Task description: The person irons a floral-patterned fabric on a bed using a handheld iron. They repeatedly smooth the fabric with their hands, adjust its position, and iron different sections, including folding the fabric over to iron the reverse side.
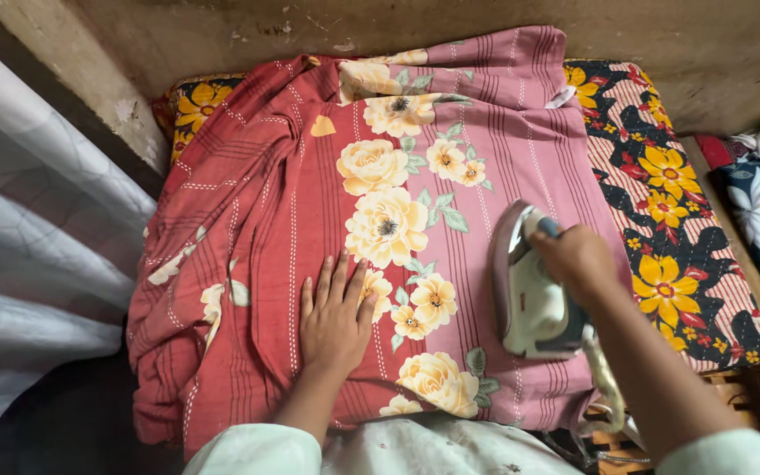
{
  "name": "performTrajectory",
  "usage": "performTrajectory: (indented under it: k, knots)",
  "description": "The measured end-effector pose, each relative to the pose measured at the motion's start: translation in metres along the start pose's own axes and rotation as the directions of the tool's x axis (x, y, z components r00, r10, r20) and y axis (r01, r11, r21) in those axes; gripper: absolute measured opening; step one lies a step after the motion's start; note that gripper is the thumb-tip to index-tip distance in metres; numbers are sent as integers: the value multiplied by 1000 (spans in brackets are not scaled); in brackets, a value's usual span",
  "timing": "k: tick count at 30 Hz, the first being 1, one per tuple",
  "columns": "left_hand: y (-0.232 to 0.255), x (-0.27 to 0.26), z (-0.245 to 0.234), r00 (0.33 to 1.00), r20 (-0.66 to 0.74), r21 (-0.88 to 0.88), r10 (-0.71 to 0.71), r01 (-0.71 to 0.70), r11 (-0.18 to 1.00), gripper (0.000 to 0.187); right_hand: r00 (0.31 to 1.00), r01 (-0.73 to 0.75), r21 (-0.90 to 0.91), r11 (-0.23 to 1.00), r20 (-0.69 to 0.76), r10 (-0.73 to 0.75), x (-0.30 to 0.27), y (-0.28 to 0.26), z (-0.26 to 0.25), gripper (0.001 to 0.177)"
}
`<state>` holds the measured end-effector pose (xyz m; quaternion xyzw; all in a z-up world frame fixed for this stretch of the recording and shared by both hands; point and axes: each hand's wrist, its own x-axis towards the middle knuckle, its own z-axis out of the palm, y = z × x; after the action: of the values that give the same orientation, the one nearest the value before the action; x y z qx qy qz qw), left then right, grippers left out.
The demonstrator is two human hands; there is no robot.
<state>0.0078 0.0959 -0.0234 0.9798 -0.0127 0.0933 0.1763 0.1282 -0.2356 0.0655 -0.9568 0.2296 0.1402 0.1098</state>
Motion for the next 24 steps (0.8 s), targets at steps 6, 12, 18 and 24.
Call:
performTrajectory:
  k: [6, 12, 18, 24]
  knots:
    - [-7, -3, 2, 999, 13, -176, -38, 40, 984, 53, 922, 376, -53, 925, 122, -367, -65, -36, 10, 56]
    - [-10, -4, 2, 990, 0, -320, -139, 132, 938, 54, 818, 536, -96, 838, 303, -489, -131, -66, 0, 47]
    - [-1, -3, 3, 975, -85, -232, -207, 183, 955, 62, 865, 456, -121, 882, 290, -408, -123, -39, -14, 49]
    - [40, 9, -3, 959, -110, 18, -261, 265, 964, 68, 954, 282, -183, 942, 156, -255, -48, 31, -22, 58]
